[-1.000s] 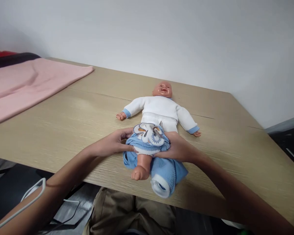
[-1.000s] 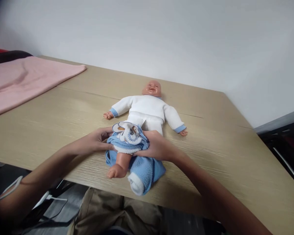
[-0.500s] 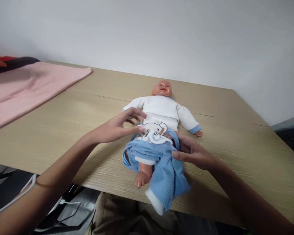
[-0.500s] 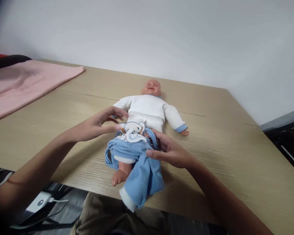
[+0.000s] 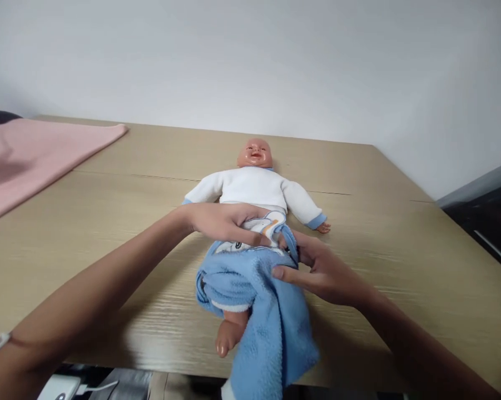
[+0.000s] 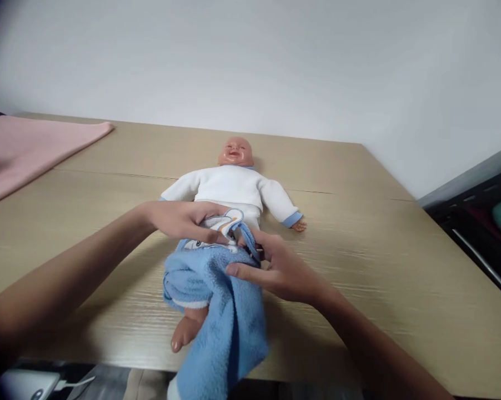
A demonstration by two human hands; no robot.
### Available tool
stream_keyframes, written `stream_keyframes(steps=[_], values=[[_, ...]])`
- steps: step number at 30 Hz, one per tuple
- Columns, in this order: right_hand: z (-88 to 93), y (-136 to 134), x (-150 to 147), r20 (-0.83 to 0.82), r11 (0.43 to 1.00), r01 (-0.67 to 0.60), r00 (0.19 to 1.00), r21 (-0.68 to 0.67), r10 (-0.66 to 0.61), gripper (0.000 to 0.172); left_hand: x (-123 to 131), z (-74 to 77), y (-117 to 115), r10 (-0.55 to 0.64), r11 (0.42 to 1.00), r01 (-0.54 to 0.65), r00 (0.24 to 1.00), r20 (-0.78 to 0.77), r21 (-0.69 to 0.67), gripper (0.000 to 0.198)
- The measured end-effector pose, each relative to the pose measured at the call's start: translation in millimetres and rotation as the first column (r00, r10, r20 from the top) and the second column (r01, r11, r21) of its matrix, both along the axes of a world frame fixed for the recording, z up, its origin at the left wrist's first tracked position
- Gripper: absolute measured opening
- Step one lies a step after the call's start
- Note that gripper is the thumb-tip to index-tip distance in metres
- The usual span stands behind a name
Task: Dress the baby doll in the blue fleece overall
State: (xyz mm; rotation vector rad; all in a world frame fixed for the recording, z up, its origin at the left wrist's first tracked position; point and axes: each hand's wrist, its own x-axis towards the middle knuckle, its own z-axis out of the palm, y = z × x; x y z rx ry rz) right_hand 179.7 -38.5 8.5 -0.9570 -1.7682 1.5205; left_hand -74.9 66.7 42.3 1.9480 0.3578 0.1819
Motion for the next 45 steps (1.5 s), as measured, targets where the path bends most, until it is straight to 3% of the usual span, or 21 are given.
stream_keyframes(steps=[3, 6, 9, 11, 14, 18, 20, 23, 26, 28, 32, 36, 38, 41, 43, 45], values=[[3.9, 1.0, 5.1, 0.051, 0.998, 0.003, 0.999, 0.062, -0.006, 0.024, -3.8, -10.0, -1.1, 0.048, 0.994, -0.051, 0.998, -0.037, -0.101, 0.044], [5.7, 0.5, 8.6, -0.115, 0.999, -0.03, 0.993, -0.016, 0.027, 0.026, -6.0, -14.3, -2.2, -0.028, 0.974, 0.01, 0.997, -0.078, -0.224, 0.056], [4.9, -1.4, 9.4, -0.346, 0.981, -0.11, 0.937, -0.161, 0.048, 0.03, -5.7, -14.0, -3.1, -0.167, 0.944, 0.147, 0.985, -0.043, -0.295, 0.035], [3.6, -2.0, 10.5, -0.402, 0.96, -0.182, 0.912, -0.211, 0.085, 0.028, -6.4, -13.7, -3.8, -0.188, 0.929, 0.175, 0.982, -0.01, -0.326, 0.025], [3.1, 0.3, 15.2, -0.272, 0.969, -0.166, 0.956, -0.181, 0.113, 0.029, -10.2, -15.6, -4.8, -0.165, 0.903, 0.177, 0.984, 0.066, -0.393, 0.034], [8.1, 6.4, 21.8, 0.049, 0.985, -0.171, 0.984, 0.022, 0.17, 0.03, -13.7, -21.1, -7.8, -0.09, 0.887, 0.142, 0.987, 0.137, -0.44, 0.036], [10.5, 6.1, 23.1, 0.107, 0.975, -0.206, 0.974, 0.078, 0.198, 0.025, -12.5, -23.2, -9.8, -0.063, 0.898, 0.114, 0.989, 0.133, -0.425, 0.032], [9.6, -0.2, 23.5, -0.049, 0.992, -0.125, 0.991, 0.005, 0.125, 0.028, -8.7, -23.7, -13.4, -0.051, 0.895, 0.098, 0.992, 0.119, -0.435, 0.04], [4.6, -6.4, 24.1, -0.268, 0.981, 0.064, 0.957, -0.185, -0.113, 0.032, -5.3, -22.7, -17.3, -0.147, 0.876, 0.158, 0.987, 0.06, -0.455, 0.045], [2.0, -6.5, 24.9, -0.291, 0.96, 0.121, 0.937, -0.253, -0.194, 0.038, -4.1, -23.2, -19.2, -0.197, 0.879, 0.181, 0.98, 0.009, -0.441, 0.038], [2.9, -1.6, 26.0, -0.152, 0.972, -0.047, 0.988, -0.229, 0.012, 0.047, -4.1, -27.1, -19.6, -0.164, 0.9, 0.17, 0.985, 0.05, -0.402, 0.028], [6.9, -6.0, 25.6, 0.075, 0.96, -0.15, 0.982, -0.235, 0.172, 0.047, -1.8, -27.8, -19.8, 0.011, 0.943, 0.037, 0.99, 0.141, -0.331, 0.036], [7.8, -10.5, 25.2, 0.1, 0.957, -0.148, 0.979, -0.249, 0.177, 0.044, 0.3, -26.5, -20.7, 0.044, 0.963, -0.007, 0.99, 0.132, -0.269, 0.033], [6.7, -12.9, 24.9, -0.028, 0.949, -0.169, 0.986, -0.267, 0.167, 0.043, 0.6, -27.4, -20.3, 0.021, 0.97, 0.001, 0.996, 0.088, -0.242, 0.033], [4.1, -10.8, 25.1, -0.14, 0.949, -0.147, 0.984, -0.281, 0.111, 0.047, -2.1, -30.7, -17.6, -0.008, 0.948, 0.034, 0.997, 0.083, -0.317, 0.037], [0.3, -7.4, 25.5, -0.195, 0.951, -0.069, 0.981, -0.303, 0.009, 0.054, -6.1, -34.5, -13.4, -0.06, 0.885, 0.103, 0.992, 0.108, -0.454, 0.047]])
